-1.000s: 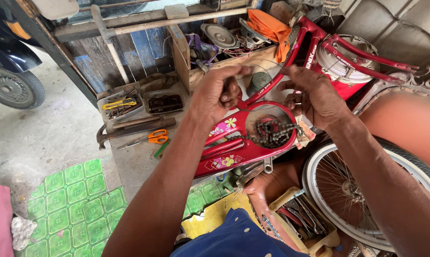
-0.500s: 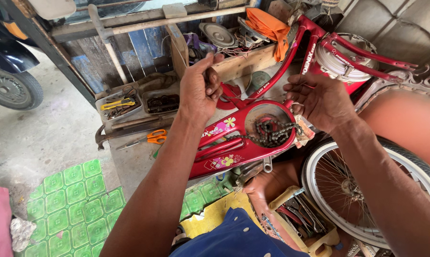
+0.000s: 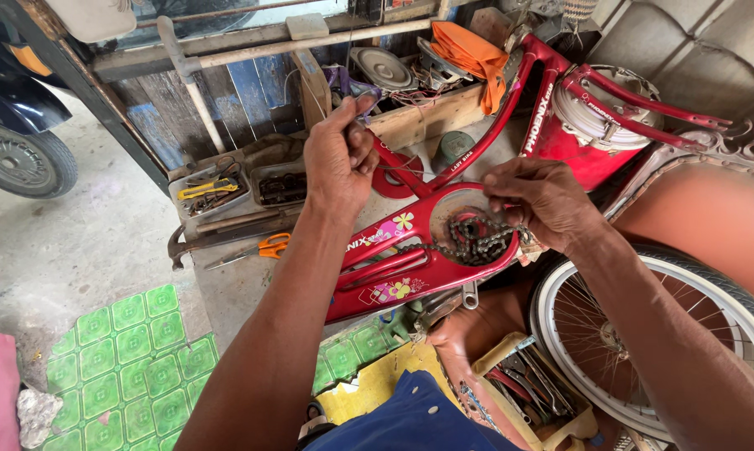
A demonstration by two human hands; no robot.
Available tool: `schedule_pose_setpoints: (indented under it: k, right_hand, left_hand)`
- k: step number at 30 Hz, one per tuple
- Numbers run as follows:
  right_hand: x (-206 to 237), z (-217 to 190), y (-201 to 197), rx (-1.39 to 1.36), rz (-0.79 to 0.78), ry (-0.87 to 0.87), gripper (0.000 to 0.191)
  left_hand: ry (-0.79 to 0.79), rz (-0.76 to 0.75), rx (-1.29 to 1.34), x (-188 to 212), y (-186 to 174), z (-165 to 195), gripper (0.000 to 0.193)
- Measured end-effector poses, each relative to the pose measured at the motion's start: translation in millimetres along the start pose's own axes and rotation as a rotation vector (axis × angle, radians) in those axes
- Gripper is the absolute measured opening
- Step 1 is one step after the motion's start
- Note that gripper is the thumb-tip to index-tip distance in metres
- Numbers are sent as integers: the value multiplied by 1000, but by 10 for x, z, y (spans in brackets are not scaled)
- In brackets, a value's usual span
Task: The person works on a red bicycle chain in a workshop. They use pliers to cut a section of the chain, then use a screwdriver to adjust the chain on the bicycle frame's crankset. The person repeatedly manipulates the chain and tools throughout the clip.
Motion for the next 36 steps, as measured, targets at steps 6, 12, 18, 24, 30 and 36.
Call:
schedule_pose_setpoints:
  k: [6,12,18,24,30,36]
  right_hand:
    - [-54,36,-42,-176,-8,9,8]
    - [35,-267,67,-362,-61,-86,6]
    - [169,-578,117,-285,-86,-344,6]
    - [207,-628,-38,-313,19,-439,8]
    - [245,-470,-108,-330,87,-427,10]
    - [273,-477,-59,-258,190,-440,10]
  left_hand:
    - [112,76,61,-65,11,43,21]
    - [139,54,-53,-26,29,-15,20]
    - [-1,109,53,46,80,-214,21]
    - [-106,205,27,12,-17,-334,11]
    - [-69,239,-61,41,-70,-429,17]
    - [11,77,-137,109,126,-433,18]
Point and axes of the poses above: each hand's wrist, its own x-axis away from the middle knuckle, its own y-axis out of the palm, z = x × y, the point moved 4 cm from there along -x, towards the middle knuckle, and after that the axes turned 8 degrees about y, right-handed, at the moved point
